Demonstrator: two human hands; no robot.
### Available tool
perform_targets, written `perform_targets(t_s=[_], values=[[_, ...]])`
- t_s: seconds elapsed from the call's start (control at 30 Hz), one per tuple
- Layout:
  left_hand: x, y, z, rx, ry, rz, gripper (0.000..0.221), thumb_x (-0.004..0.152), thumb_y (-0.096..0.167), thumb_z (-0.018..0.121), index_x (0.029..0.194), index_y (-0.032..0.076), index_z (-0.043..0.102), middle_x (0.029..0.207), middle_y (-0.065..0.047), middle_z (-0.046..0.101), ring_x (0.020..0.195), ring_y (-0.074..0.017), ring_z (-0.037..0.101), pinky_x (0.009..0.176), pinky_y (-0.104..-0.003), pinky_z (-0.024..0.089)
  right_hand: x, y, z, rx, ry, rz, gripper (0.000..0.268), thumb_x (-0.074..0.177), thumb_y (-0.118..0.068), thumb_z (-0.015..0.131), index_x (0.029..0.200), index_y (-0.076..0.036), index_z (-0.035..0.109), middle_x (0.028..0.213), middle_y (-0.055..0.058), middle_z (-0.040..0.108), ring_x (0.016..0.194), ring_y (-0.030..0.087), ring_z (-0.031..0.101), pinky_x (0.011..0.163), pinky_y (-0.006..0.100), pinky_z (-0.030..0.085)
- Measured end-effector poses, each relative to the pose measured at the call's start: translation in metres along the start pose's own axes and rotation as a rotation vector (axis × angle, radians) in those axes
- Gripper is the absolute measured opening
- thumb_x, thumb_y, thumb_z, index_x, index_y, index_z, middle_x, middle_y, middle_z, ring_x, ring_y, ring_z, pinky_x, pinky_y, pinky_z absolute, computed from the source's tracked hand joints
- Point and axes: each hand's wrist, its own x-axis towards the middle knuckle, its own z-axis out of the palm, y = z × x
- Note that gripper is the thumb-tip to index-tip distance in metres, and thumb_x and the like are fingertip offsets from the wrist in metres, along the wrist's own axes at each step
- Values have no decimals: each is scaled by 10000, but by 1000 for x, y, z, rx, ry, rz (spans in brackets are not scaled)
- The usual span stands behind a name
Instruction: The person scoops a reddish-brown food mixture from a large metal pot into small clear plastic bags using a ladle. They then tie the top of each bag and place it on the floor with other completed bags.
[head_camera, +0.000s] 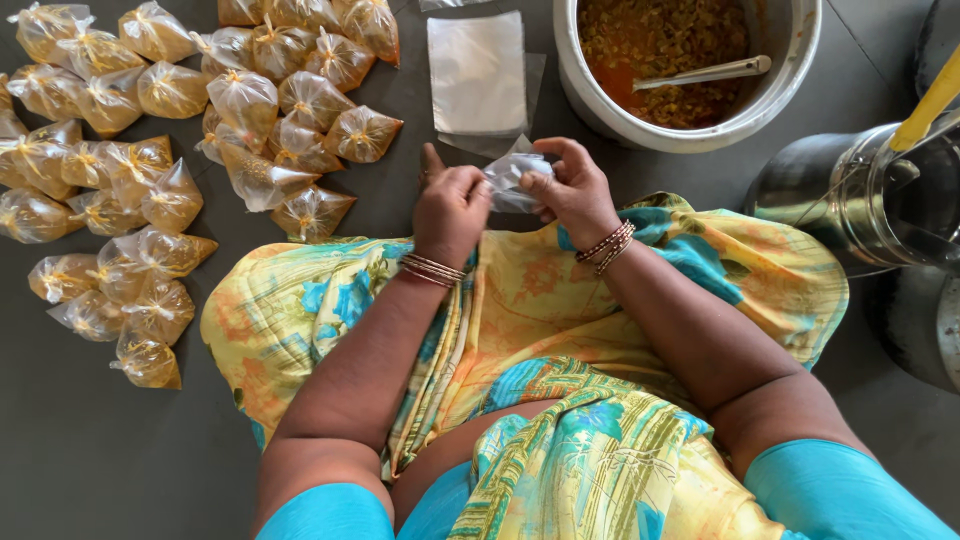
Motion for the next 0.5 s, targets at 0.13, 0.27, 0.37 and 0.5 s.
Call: perform_targets(t_s=[0.13, 0.27, 0.37, 0.5], values=[[3, -23, 0, -61, 15, -164, 79, 959, 159, 704, 972, 87, 675, 943, -121, 711, 861, -331, 718, 797, -431, 568, -4, -13, 3, -508, 36, -114, 291, 984, -162, 789, 1246, -86, 687, 856, 92, 700, 695, 159, 668, 612, 325, 537], [-3, -27, 13, 80, 42, 125, 51, 998, 95, 643, 1043, 81, 624, 891, -130, 724, 804, -356, 709, 1013, -567, 467, -22, -27, 16, -1050, 218, -750, 375, 772, -70, 757, 1127, -150, 665, 1055, 116, 675, 852, 310, 695, 711, 400, 579], [-8, -22, 21, 91, -111, 278, 152, 962, 42, 597, 1113, 62, 594, 855, -124, 712, 810, -369, 712, 1081, -739, 273, -32, -38, 21, -1043, 153, -771, 468, 749, -7, 693, 1208, -87, 657, 1085, 145, 658, 935, 354, 684, 763, 433, 579], [-14, -19, 16, -77, -460, 299, 247, 964, -52, 537, 1193, 32, 581, 1106, -208, 643, 1008, -430, 671, 861, -469, 522, -27, -52, 0, -1027, -158, -563, 397, 790, -34, 737, 1173, -132, 697, 1046, 118, 670, 924, 345, 684, 747, 432, 566]])
